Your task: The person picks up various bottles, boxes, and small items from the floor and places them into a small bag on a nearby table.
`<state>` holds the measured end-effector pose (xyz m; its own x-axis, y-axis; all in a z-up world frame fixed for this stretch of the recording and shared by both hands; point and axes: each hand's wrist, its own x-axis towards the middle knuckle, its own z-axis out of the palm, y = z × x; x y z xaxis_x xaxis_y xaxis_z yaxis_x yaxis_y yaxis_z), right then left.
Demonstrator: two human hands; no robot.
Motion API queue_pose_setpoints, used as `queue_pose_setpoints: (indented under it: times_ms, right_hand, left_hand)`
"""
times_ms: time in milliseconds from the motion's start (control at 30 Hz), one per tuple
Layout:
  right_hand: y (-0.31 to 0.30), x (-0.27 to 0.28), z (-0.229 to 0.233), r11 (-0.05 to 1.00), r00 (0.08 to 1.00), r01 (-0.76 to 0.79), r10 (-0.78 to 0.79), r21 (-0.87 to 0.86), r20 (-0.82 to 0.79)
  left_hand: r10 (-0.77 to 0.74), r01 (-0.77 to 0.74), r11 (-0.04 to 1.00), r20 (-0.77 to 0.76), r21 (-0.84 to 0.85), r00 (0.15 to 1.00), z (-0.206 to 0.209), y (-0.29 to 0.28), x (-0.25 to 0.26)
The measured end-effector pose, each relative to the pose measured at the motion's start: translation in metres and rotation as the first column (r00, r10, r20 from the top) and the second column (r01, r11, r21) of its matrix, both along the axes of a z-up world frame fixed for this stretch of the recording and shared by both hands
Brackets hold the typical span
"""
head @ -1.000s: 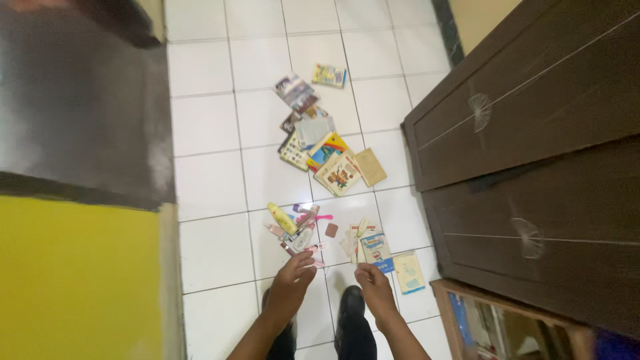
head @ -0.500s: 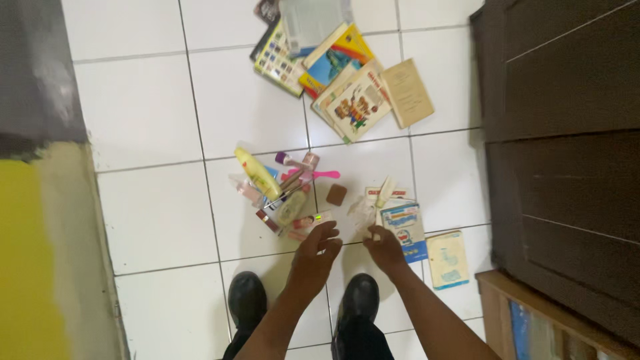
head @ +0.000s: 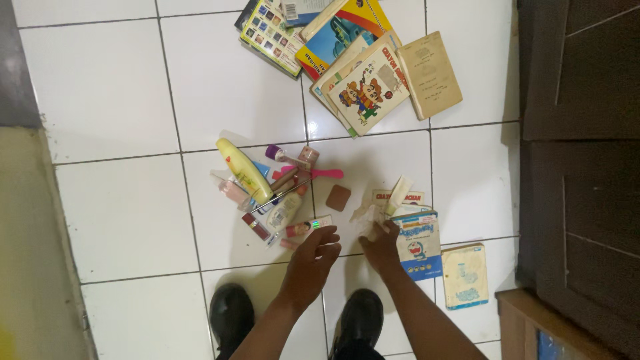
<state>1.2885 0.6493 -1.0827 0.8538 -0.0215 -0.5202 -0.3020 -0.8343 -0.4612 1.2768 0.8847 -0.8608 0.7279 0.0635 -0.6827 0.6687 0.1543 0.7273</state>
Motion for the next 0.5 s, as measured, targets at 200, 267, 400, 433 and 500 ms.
queue_pose_setpoints:
  times_ms: [200, 267, 400, 433, 500]
  right_hand:
    - [0.006, 0.003, 0.031, 0.996, 1.000, 0.010, -0.011, 0.087, 0.011]
    - [0.011, 0.007, 0.060, 0.988, 1.000, 0.014, -0.017, 0.151, 0.019]
    - [0.034, 0.016, 0.136, 0.860, 0.928, 0.348, -0.262, 0.373, -0.265]
    - [0.039, 0.015, 0.155, 0.813, 0.902, 0.410, -0.295, 0.412, -0.316]
    - [0.042, 0.019, 0.187, 0.733, 0.857, 0.491, -0.310, 0.471, -0.411]
  left_hand:
    - [-0.005, 0.005, 1.000, -0.022, 0.002, 1.000, -0.007, -0.007, 0.006]
    - [-0.001, 0.001, 1.000, -0.043, 0.002, 0.999, -0.007, -0.009, 0.006]
    - [-0.037, 0.043, 0.997, -0.100, 0.059, 0.994, -0.004, -0.011, 0.011]
    - [-0.034, 0.039, 0.998, -0.095, 0.054, 0.995, -0.003, -0.011, 0.013]
    - [-0.028, 0.032, 0.999, -0.089, 0.045, 0.996, 0.004, -0.012, 0.015]
